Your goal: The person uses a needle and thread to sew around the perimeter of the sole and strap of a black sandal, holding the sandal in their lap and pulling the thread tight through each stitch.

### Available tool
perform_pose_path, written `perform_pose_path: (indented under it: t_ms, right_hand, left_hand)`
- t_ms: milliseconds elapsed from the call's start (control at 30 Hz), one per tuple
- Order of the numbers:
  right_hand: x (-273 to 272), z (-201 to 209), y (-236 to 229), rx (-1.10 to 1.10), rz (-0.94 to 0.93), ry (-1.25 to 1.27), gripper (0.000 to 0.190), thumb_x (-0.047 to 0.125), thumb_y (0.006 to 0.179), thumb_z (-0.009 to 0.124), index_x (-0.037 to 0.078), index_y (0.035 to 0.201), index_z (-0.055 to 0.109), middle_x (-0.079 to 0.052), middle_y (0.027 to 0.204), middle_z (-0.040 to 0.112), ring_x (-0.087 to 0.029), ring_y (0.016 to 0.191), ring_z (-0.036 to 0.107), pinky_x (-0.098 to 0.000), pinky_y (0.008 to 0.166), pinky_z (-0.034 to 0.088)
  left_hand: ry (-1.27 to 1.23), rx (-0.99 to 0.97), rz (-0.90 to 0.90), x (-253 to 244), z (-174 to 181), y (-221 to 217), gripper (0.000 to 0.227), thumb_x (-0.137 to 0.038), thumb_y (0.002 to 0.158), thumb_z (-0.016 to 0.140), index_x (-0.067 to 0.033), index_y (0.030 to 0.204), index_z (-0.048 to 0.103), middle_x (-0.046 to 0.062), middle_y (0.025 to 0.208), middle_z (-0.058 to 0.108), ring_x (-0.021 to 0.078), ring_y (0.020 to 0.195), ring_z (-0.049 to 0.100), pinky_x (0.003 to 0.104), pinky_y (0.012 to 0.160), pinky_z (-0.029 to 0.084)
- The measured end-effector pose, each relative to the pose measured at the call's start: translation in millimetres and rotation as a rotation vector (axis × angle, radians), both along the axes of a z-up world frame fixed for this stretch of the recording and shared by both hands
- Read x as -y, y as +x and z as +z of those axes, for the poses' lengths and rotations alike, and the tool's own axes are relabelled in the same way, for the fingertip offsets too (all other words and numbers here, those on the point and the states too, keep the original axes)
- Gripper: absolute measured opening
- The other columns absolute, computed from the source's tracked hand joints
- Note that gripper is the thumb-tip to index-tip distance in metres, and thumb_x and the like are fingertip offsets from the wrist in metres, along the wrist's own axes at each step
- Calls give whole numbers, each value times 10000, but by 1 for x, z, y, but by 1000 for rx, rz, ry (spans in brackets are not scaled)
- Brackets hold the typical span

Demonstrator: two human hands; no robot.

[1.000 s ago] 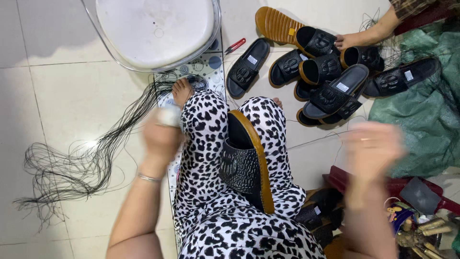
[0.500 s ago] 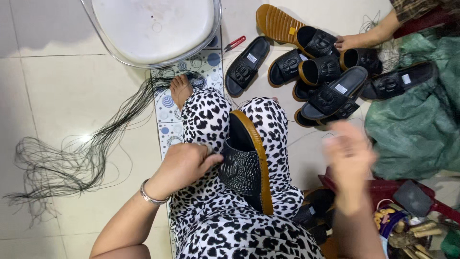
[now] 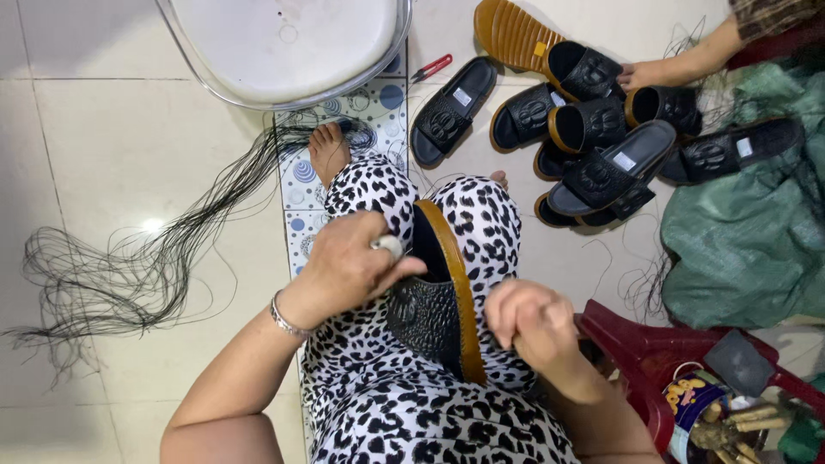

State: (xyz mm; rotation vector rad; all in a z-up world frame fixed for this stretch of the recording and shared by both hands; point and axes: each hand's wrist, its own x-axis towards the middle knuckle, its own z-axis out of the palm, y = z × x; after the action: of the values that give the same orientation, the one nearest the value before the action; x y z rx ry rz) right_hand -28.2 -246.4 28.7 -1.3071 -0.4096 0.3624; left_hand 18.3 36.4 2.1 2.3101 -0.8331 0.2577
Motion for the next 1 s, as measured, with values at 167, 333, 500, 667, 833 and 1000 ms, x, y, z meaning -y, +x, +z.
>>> perform_pose_path:
  t_ms: [167, 333, 500, 667, 833, 1000]
  right_hand:
    - [30, -36, -8, -188, -136, -103, 504, 272, 1080, 474, 35, 648, 580, -99, 529, 556, -84, 337, 428, -213, 286, 396]
    - [65, 32, 37, -373, -428, -680, 326, 133, 993, 583, 21, 1291, 512, -154, 1005, 587, -177, 736, 544, -304, 658, 481]
    - [105, 35, 21, 334, -165, -1053, 509, 116, 1036, 557, -39, 1514, 476, -174, 1147, 654, -297, 1082, 619, -461, 994, 522]
    - [63, 48, 25, 206, 471, -1280, 612, 205, 960, 575, 429, 1515, 449, 58, 997, 613, -137, 626, 563, -313, 489, 536]
    - [50, 50, 30, 359, 523, -1328, 614, 178, 954, 550, 387, 1526, 472, 26, 905, 524, -214, 702, 599, -421, 568, 557]
    - [44, 55, 28, 405, 551, -1372, 664, 166, 922, 563, 390, 1537, 459, 11, 803, 445, -229, 597, 535, -431, 490, 527]
  left_hand:
    - [37, -91, 70, -10, -27, -3, 478, -451, 916, 743, -156, 576, 584, -32, 606, 487, 120, 500, 495, 237, 474, 400]
    - [-614, -1071, 58, -104, 4, -10, 169, -180, 894, 675, -52, 827, 763, 96, 856, 726, 178, 779, 651, 305, 656, 536]
    - [802, -639, 793, -145, -40, -30, 457, -565, 999, 590, -178, 1179, 752, 151, 1173, 611, 382, 861, 702, 532, 581, 588]
    - [-124, -422, 161, -44, 11, 9, 334, -307, 902, 754, -116, 1175, 734, 190, 1285, 636, 342, 1232, 574, 484, 1072, 447]
    - [-192, -268, -323, 15, 22, 46, 369, -303, 954, 687, -53, 1223, 649, 194, 1319, 602, 393, 1278, 539, 535, 1153, 400]
    - [-158, -202, -485, 33, 11, 61, 334, -282, 882, 804, -17, 995, 636, 169, 1170, 602, 351, 1093, 549, 457, 920, 485]
